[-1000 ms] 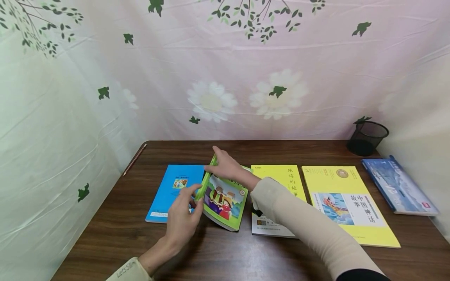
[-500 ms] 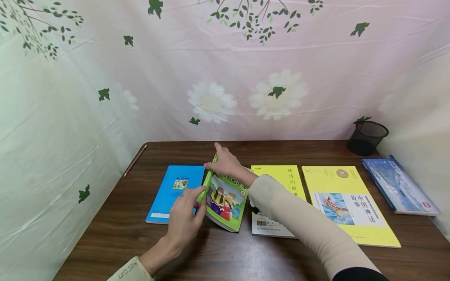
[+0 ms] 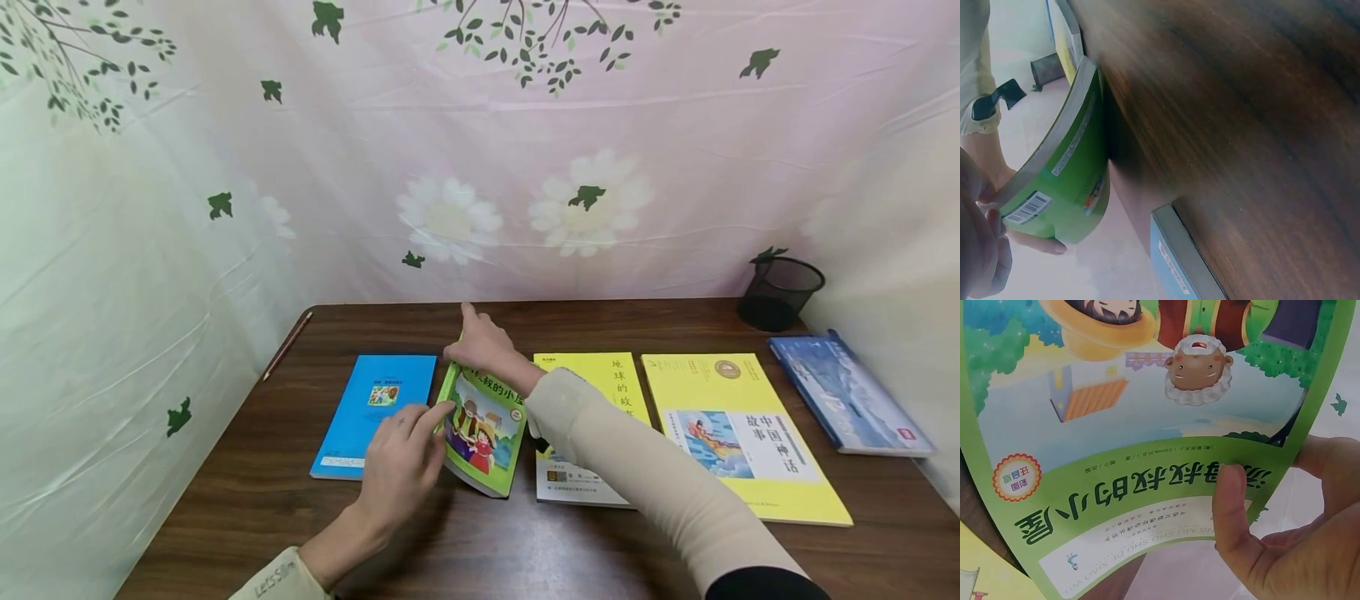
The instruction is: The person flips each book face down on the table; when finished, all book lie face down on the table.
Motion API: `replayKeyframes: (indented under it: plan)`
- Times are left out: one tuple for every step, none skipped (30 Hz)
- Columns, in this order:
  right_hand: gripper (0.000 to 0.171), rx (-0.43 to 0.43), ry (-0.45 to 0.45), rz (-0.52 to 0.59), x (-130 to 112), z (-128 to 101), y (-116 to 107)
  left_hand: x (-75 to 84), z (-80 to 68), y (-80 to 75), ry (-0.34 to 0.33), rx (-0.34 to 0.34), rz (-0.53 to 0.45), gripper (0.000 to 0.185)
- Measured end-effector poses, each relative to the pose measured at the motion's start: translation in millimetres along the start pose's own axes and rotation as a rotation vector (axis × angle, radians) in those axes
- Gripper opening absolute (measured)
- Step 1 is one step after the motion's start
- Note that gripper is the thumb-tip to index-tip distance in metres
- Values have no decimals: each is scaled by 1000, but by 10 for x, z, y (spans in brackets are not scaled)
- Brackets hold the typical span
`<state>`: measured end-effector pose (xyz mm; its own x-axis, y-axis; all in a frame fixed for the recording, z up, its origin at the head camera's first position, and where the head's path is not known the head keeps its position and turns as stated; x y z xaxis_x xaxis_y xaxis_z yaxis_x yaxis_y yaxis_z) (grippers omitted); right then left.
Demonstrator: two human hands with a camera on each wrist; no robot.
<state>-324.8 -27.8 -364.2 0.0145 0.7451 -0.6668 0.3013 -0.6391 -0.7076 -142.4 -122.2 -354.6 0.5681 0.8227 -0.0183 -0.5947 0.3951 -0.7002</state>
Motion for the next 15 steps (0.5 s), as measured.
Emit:
replayKeyframes:
  plan:
    - [92,6,-1,-2,-2,-1,-2,2,-2,0,1,0,0,57]
    - [91,10,-4,-1,-3,-3,-4,3,-7,1,2,0,1,56]
    - [90,14,-6,0,-4,-5,-5,3,-11,0,2,0,1,56]
    - [90,18,-9,5,-4,-8,-6,1,-15,-1,3,2,1,56]
    - [89,22,-12,12,-5,-11,-6,-1,-18,-2,3,3,1,55]
    - [89,26,-14,16,-4,-14,-6,-5,-22,-2,2,4,1,55]
    - [89,31,-18,16,-5,-14,-6,-9,-25,-2,3,5,1,54]
    - [89,38,-19,18,-4,-16,-10,-14,-28,-1,0,1,-2,53]
    - [89,43,-19,19,-4,-17,-12,-19,-30,1,-2,-2,-6,52]
    - [88,46,-19,22,-4,-19,-14,-23,-31,2,-4,-5,-11,50]
    - [88,47,-19,22,-4,-22,-15,-27,-31,3,-6,-8,-20,47]
    - [88,46,-20,24,-6,-27,-16,-31,-33,4,-7,-8,-29,45]
    - [88,46,-21,27,-8,-32,-18,-33,-33,4,-7,-8,-39,42]
    - [88,44,-20,32,-8,-40,-20,-33,-33,2,-5,-7,-47,39]
    - [88,42,-19,36,-10,-50,-23,-33,-33,0,1,-1,-54,36]
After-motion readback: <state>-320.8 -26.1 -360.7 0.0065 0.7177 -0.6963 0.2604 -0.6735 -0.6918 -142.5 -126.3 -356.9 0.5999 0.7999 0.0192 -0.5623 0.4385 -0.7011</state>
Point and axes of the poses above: each hand's wrist, its own z-axis towards the middle knuckle, its own y-axis out of the palm, x = y × z, the point moved 7 cm from there along z, towards the middle knuckle, and after that the axes turned 9 degrees about y, right-handed, at the moved point
